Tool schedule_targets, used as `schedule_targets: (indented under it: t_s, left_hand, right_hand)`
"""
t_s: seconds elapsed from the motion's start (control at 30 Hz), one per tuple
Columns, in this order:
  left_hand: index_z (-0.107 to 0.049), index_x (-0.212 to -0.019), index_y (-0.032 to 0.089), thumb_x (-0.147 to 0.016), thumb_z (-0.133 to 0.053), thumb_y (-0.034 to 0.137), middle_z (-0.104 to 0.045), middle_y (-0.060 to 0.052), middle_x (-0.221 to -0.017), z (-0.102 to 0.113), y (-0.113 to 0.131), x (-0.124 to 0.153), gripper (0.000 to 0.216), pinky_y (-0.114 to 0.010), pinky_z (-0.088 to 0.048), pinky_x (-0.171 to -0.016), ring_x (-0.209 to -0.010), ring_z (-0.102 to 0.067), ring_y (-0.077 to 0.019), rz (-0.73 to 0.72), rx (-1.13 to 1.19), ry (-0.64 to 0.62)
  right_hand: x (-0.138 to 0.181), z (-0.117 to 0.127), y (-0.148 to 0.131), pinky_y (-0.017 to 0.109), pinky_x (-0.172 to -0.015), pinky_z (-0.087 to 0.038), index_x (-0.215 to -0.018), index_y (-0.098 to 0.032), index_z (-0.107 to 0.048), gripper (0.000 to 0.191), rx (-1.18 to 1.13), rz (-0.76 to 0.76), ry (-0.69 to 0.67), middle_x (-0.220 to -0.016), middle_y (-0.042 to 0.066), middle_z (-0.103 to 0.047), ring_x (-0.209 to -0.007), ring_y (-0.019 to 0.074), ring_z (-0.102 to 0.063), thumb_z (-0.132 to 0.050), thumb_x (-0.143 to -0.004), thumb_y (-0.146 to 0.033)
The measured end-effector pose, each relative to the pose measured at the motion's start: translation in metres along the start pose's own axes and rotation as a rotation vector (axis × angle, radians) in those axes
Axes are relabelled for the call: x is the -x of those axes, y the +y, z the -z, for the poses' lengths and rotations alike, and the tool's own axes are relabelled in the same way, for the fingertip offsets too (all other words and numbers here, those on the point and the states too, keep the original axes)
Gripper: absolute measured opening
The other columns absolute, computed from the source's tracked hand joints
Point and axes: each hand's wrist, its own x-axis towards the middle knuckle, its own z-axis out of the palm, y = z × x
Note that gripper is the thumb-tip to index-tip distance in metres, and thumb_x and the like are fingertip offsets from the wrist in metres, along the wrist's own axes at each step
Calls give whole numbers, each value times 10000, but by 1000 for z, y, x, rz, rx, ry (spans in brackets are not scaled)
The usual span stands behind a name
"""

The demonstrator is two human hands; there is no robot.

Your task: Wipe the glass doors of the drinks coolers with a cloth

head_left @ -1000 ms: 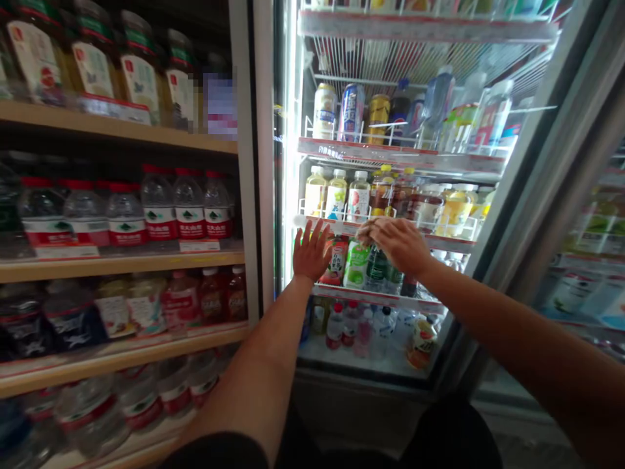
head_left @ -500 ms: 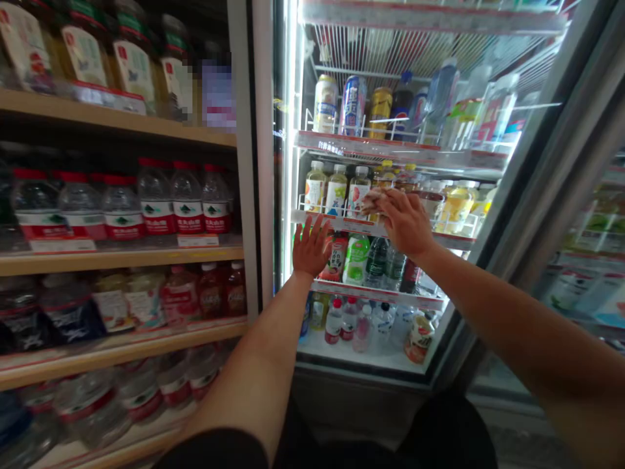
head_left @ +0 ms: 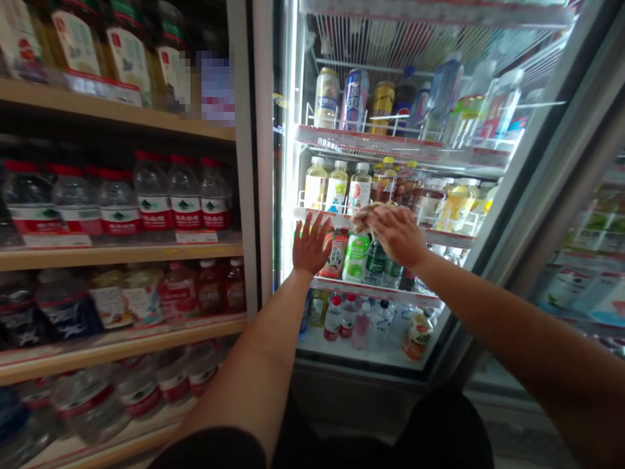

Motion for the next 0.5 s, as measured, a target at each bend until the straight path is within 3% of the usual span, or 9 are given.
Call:
schedule_targets:
  t_s: [0.1, 0.27, 0.4, 0.43, 0.5]
  left_hand:
    - [-360, -1538, 250, -981, -462, 393, -353, -54, -1605, 0, 0, 0, 584, -473, -110, -1286, -1549, -103, -223, -8, -1, 18]
    - [-393, -1521, 241, -980, -452, 402, -382, -54, -1592, 0, -1, -1, 567, -445, -103, -1285, -1548, -132, -215, -4, -11, 20]
    - [-404, -1513, 235, -979, -448, 408, -391, -65, -1590, 2, -2, -1, 563, -453, -117, -1279, -1548, -159, -227, -7, 12, 11]
    - [-415, -1505, 237, -976, -457, 409, -407, -68, -1582, 2, -3, -1, 557, -457, -125, -1277, -1546, -173, -230, -10, 21, 21]
    - [-442, -1484, 248, -969, -478, 403, -445, -72, -1560, 5, -3, -2, 538, -466, -146, -1269, -1539, -213, -235, -11, 35, 47]
  right_hand:
    - [9, 0, 0, 470, -1045, -371, -1358, -288, -579, 395, -15, 76, -57, -1369, 68, -602, -1267, 288, -472, -499, -978, -217]
    - [20, 4, 11, 470, -1018, -392, -1350, -221, -596, 385, 44, -150, 49, -1403, 117, -572, -1218, 304, -486, -498, -978, -232]
    - [43, 7, 17, 445, -1023, -388, -1306, -241, -625, 348, 32, 92, -71, -1324, 86, -634, -1228, 275, -487, -516, -977, -219]
    - [48, 8, 20, 441, -1023, -392, -1301, -249, -629, 343, 30, 116, -86, -1323, 75, -637, -1232, 270, -489, -514, -979, -218]
    - [56, 12, 29, 447, -1014, -408, -1304, -252, -630, 345, 38, 19, -44, -1348, 73, -623, -1221, 273, -500, -507, -982, -223]
